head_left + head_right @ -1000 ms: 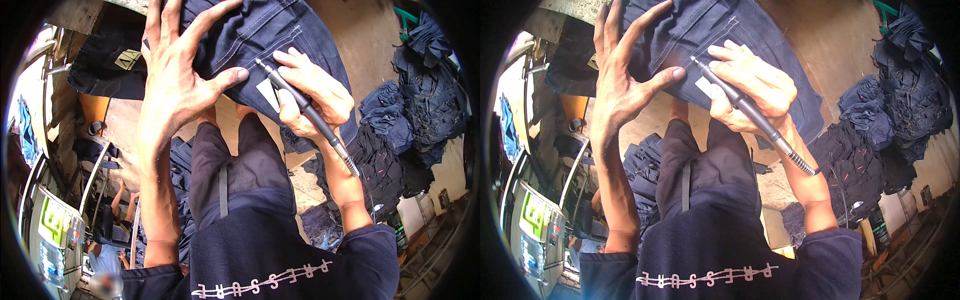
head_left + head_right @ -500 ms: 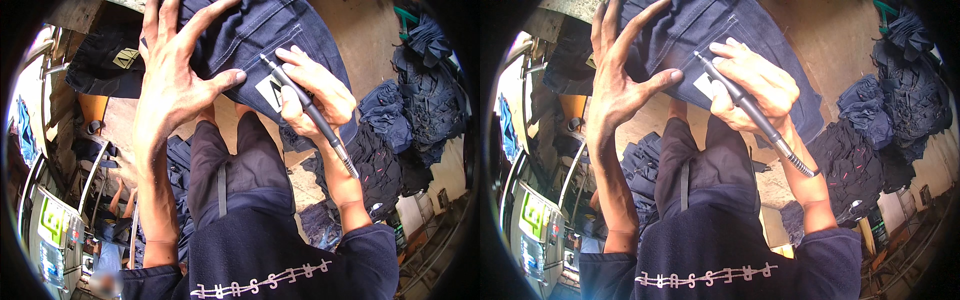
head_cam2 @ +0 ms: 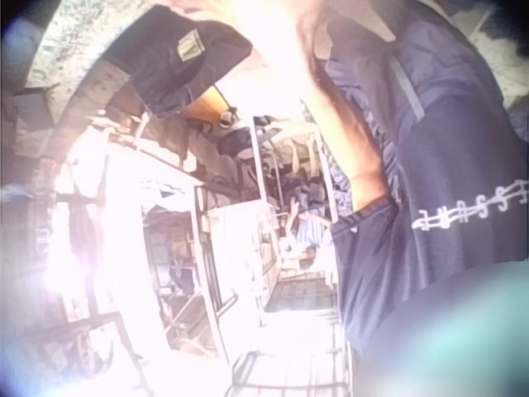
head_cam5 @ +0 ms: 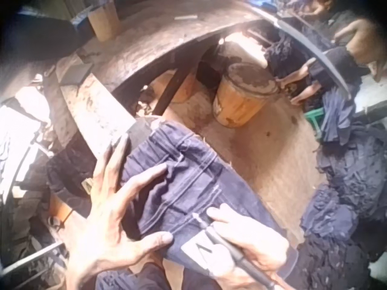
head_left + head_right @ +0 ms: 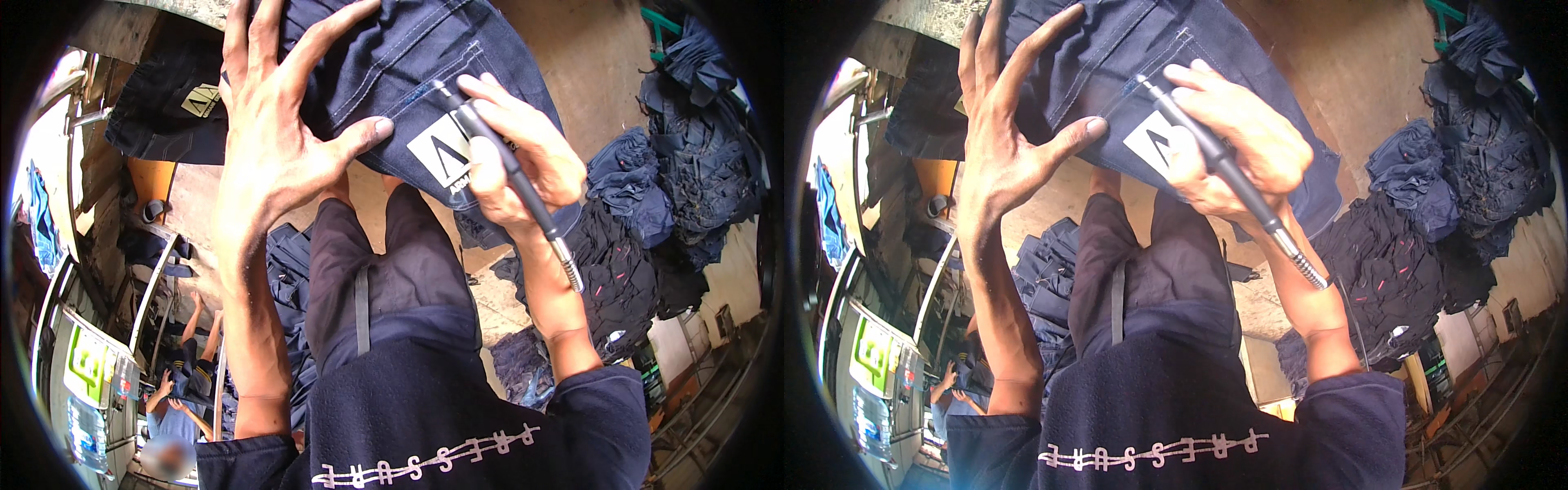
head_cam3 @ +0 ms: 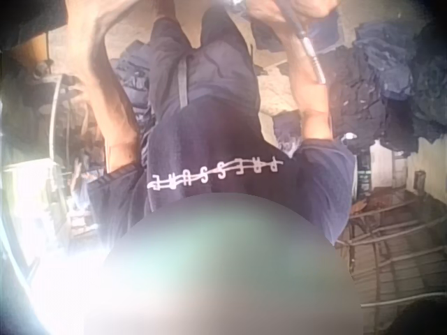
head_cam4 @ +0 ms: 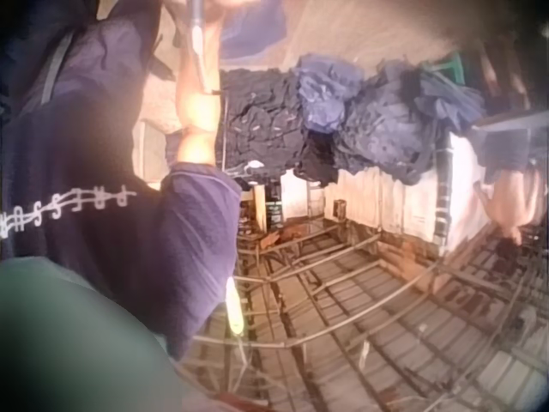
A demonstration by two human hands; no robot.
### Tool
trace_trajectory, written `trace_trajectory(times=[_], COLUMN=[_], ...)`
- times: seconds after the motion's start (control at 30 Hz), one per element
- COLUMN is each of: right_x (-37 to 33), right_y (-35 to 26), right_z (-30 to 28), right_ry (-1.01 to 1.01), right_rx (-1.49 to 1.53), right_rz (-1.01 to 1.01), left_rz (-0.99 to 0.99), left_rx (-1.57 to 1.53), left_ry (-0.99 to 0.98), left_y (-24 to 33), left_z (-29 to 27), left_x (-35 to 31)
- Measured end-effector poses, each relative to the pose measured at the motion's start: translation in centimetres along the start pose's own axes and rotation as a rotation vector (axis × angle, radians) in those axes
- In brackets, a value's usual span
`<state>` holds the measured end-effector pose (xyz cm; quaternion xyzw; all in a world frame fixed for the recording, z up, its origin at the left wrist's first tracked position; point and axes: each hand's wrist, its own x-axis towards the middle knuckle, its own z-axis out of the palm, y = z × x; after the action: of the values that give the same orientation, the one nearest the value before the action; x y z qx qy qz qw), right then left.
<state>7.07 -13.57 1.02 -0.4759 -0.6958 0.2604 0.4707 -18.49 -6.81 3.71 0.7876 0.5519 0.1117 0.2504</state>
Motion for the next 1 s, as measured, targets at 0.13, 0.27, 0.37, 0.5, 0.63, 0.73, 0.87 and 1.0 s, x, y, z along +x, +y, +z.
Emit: trace_trajectory(times=[0.13, 0.27, 0.37, 0.5, 0.63, 0.73, 0.87, 1.0], right_x=[0.0, -0.1, 0.1, 0.5, 0.6, 0.5, 0.4, 0.3], right_y=[0.6, 1.0, 0.8, 0.7, 0.9, 0.8, 0.7, 0.9], right_z=[-1.2, -1.5, -1.3, -1.1, -1.3, -1.5, -1.3, -1.3], right_ry=[-0.013, -0.074, -0.059, -0.084, -0.097, -0.099, -0.071, -0.071], right_rx=[0.039, 0.018, 0.025, 0.014, 0.002, -0.009, -0.027, -0.004], right_rz=[0.063, 0.047, 0.046, 0.04, 0.042, 0.051, 0.061, 0.072], left_rz=[-0.003, -0.008, -0.064, -0.018, -0.023, -0.034, -0.049, -0.076], left_rx=[0.094, 0.063, 0.074, 0.064, 0.055, 0.077, 0.075, 0.082], left_ry=[0.037, 0.067, -0.016, 0.023, 0.027, 0.03, 0.011, 0.004], left_y=[0.2, 0.2, 0.3, 0.1, 0.0, 0.0, 0.2, 0.4], left_z=[0.8, 0.8, 0.4, 0.3, 0.6, 0.7, 0.6, 0.6], left_x=[0.0, 0.1, 0.1, 0.3, 0.2, 0.1, 0.1, 0.3])
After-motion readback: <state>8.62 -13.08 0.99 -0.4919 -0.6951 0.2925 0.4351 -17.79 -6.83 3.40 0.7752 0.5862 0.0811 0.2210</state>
